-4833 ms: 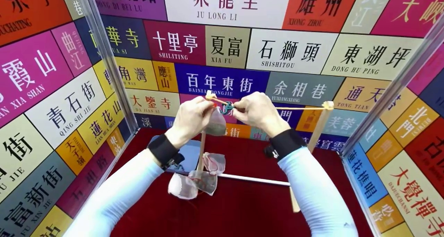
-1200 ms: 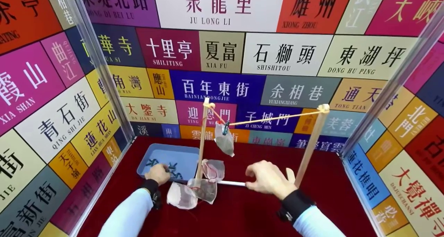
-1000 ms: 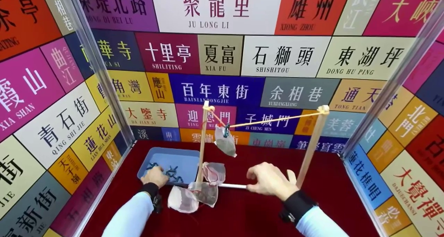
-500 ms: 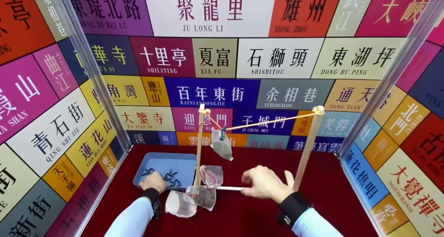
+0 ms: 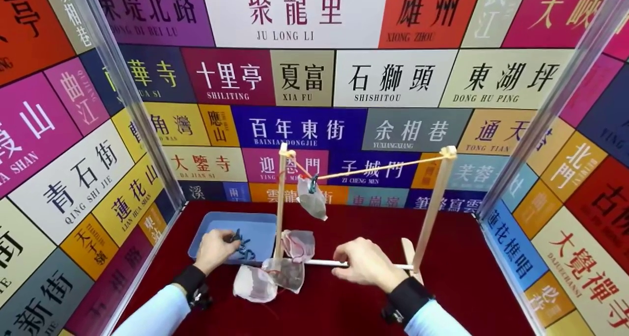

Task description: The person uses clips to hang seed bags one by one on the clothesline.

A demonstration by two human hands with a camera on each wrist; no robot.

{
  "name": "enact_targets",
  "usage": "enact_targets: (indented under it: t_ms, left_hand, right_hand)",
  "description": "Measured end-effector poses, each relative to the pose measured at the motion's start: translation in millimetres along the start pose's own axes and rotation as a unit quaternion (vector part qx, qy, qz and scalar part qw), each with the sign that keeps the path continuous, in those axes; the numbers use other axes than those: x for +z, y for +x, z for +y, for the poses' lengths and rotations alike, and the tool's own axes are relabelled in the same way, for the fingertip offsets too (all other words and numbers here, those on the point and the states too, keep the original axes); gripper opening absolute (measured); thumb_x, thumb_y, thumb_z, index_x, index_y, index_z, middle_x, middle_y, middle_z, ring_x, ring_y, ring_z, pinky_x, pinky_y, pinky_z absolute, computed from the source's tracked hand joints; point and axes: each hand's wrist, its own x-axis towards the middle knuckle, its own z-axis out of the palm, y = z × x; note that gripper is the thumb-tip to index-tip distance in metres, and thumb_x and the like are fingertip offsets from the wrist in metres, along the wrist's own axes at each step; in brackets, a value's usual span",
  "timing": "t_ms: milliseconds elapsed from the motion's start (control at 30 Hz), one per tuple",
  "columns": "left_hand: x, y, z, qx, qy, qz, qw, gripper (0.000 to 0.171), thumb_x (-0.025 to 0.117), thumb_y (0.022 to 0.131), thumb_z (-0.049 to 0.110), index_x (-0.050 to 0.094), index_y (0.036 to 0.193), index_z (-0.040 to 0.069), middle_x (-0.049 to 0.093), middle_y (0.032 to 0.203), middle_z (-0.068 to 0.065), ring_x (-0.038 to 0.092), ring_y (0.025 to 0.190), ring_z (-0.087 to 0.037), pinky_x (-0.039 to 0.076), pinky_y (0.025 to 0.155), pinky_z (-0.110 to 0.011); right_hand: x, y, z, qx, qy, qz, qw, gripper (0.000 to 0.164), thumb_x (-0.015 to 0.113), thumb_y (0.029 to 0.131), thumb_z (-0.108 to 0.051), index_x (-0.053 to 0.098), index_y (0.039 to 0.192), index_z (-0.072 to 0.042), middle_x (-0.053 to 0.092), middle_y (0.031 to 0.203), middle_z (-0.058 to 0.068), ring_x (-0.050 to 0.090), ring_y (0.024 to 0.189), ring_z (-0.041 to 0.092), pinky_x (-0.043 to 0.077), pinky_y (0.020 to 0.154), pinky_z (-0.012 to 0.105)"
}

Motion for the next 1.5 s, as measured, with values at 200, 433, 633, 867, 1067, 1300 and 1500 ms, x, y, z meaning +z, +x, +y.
enact_targets:
  t_ms: [200,433,633,867,1067,1300,1500]
  left_hand:
    - [-19.2,-12.8,36.6,0.058,-0.072,-0.029,0.9953,0.013,0.091,0.087,0.016,0.083,0.078,0.012,0.084,0.078,-0.006,0.073,0.068,-0.018,0.057,0.067,-0.033]
    - [-34.0,-29.0,78.5,0.060,-0.193,-0.138,0.9697,0.022,0.079,0.102,0.014,0.076,0.083,0.004,0.082,0.080,-0.013,0.078,0.060,-0.022,0.060,0.058,-0.022]
    - [-36.8,-44.1,104.0,0.071,-0.220,-0.205,0.9510,0.023,0.076,0.105,0.021,0.075,0.089,0.005,0.069,0.070,-0.002,0.060,0.055,-0.002,0.048,0.052,-0.018]
    - [-35.8,-64.5,127.2,0.097,-0.232,-0.289,0.9238,0.024,0.076,0.106,0.022,0.081,0.100,-0.001,0.074,0.071,-0.009,0.060,0.052,-0.001,0.050,0.052,-0.017]
    - [-27.6,-78.2,135.4,0.089,-0.267,-0.332,0.9003,0.024,0.076,0.106,0.018,0.081,0.102,-0.004,0.071,0.069,-0.008,0.062,0.053,-0.005,0.052,0.053,-0.017]
    - [-22.8,-85.4,130.4,0.058,-0.300,-0.361,0.8810,0.022,0.073,0.109,0.018,0.082,0.104,-0.001,0.070,0.074,0.008,0.063,0.054,-0.008,0.055,0.053,-0.018]
    - [-18.2,-84.6,124.3,0.036,-0.308,-0.324,0.8937,0.032,0.071,0.111,0.024,0.082,0.101,-0.005,0.074,0.073,-0.008,0.064,0.058,-0.009,0.057,0.055,-0.019]
  right_hand:
    - [13.0,3.7,-10.8,-0.031,0.020,-0.002,0.999,0.013,0.091,0.091,-0.028,0.084,0.099,-0.020,0.085,0.090,-0.004,0.079,0.079,0.012,0.060,0.070,0.024]
    - [20.1,15.8,-26.5,-0.073,0.026,0.012,0.997,0.011,0.090,0.092,-0.025,0.085,0.100,-0.019,0.085,0.090,-0.004,0.079,0.078,0.010,0.060,0.071,0.023]
    - [26.3,26.5,-40.9,-0.115,-0.007,0.058,0.992,0.017,0.090,0.090,-0.018,0.083,0.105,-0.018,0.084,0.094,-0.004,0.078,0.080,0.011,0.063,0.073,0.028]
    - [31.3,34.9,-57.6,-0.134,-0.050,0.082,0.986,0.057,0.094,0.088,-0.016,0.073,0.141,-0.014,0.082,0.105,-0.002,0.078,0.086,0.009,0.065,0.075,0.031]
    - [43.5,37.9,-60.4,-0.198,-0.049,0.102,0.974,0.062,0.099,0.084,-0.020,0.074,0.140,-0.015,0.081,0.112,-0.001,0.078,0.092,0.011,0.066,0.078,0.032]
    - [50.1,37.8,-54.4,-0.271,-0.068,0.139,0.950,0.051,0.102,0.080,-0.025,0.081,0.126,-0.015,0.082,0.111,-0.004,0.079,0.092,0.009,0.066,0.078,0.030]
    - [52.9,35.4,-47.9,-0.289,-0.137,0.161,0.934,0.042,0.102,0.078,-0.036,0.082,0.111,-0.018,0.075,0.092,-0.007,0.067,0.072,0.005,0.059,0.064,0.025]
